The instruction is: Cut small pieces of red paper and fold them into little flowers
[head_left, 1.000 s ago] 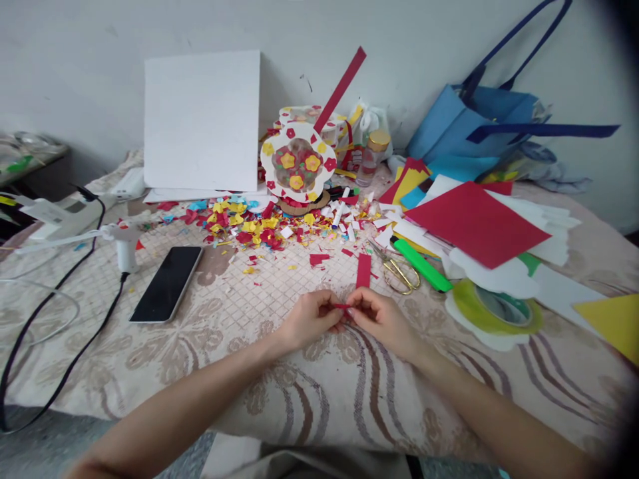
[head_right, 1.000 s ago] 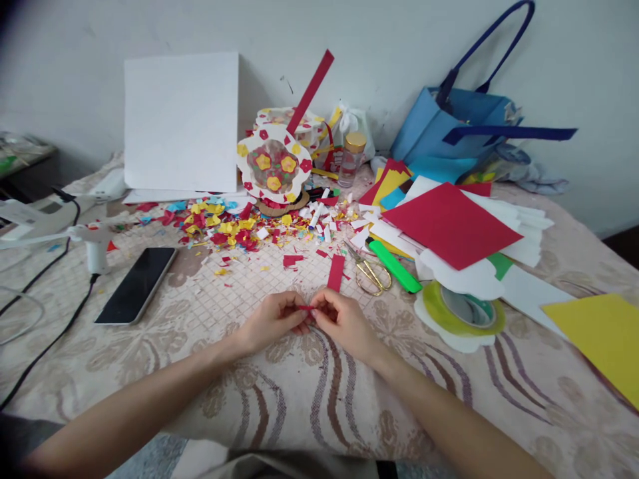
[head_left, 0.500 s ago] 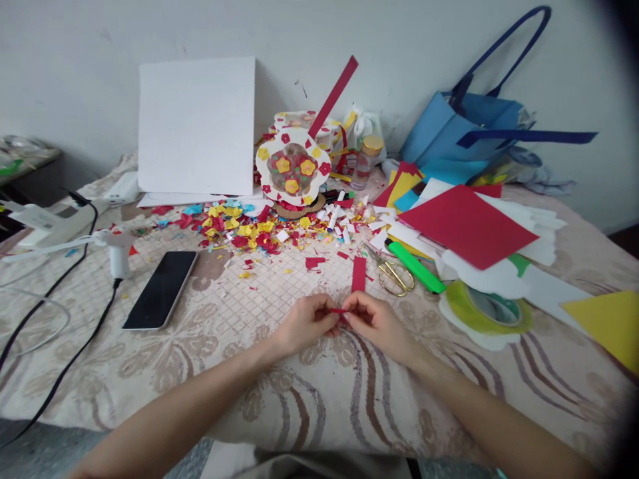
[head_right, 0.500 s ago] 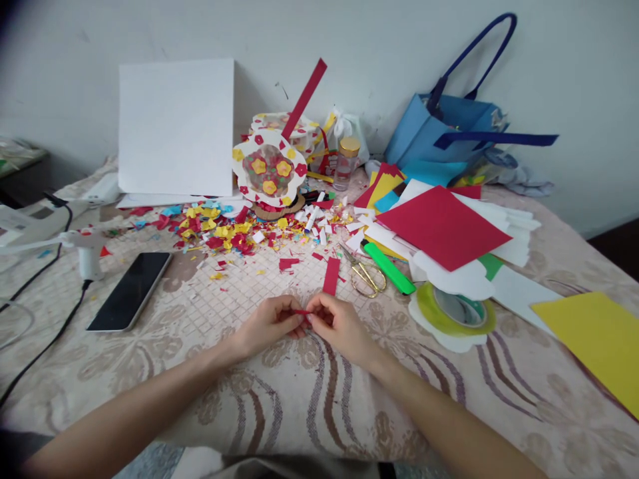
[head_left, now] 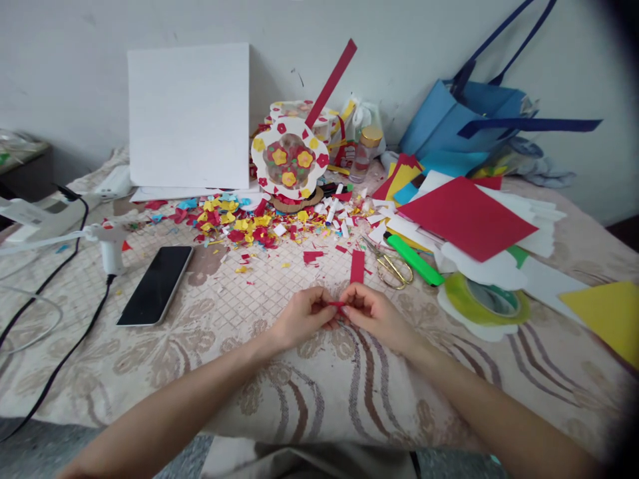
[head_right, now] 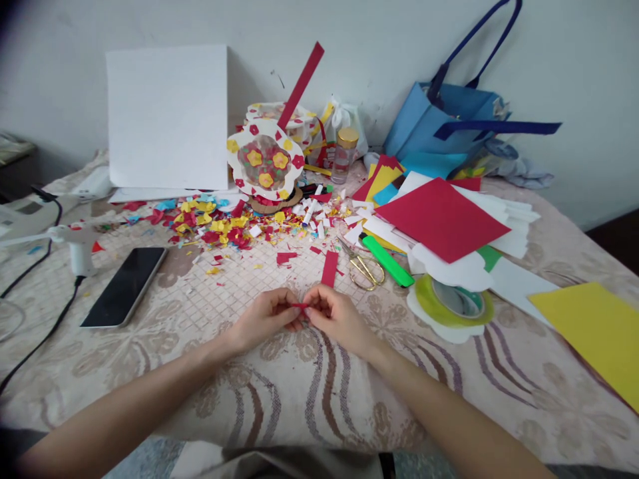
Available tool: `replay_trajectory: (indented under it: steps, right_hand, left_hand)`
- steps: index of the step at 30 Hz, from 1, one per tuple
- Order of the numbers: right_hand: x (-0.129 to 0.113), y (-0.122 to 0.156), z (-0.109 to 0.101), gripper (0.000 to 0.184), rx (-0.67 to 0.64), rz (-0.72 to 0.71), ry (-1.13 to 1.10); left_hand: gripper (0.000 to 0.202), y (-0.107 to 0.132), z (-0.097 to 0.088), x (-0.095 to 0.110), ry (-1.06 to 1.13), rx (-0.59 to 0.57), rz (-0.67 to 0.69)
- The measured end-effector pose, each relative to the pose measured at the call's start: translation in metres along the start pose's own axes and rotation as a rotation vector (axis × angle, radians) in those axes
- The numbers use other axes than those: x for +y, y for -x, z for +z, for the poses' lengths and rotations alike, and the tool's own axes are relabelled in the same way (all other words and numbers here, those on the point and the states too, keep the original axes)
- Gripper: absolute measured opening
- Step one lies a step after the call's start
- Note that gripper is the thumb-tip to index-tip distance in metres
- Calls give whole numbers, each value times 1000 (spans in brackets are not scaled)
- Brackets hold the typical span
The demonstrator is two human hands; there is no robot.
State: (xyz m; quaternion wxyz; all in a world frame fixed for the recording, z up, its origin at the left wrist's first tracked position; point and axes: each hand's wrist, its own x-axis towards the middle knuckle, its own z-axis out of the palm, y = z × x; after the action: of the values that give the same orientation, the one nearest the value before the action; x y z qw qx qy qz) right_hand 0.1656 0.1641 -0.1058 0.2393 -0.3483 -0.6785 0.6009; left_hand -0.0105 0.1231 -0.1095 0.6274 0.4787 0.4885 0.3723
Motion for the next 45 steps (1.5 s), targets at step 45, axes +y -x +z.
replay_trajectory:
  steps: [45]
  right_hand:
    - [-2,1,2,8,111,-69,140]
  left_hand:
    - [20,-1,-1,4,54,-22,-54]
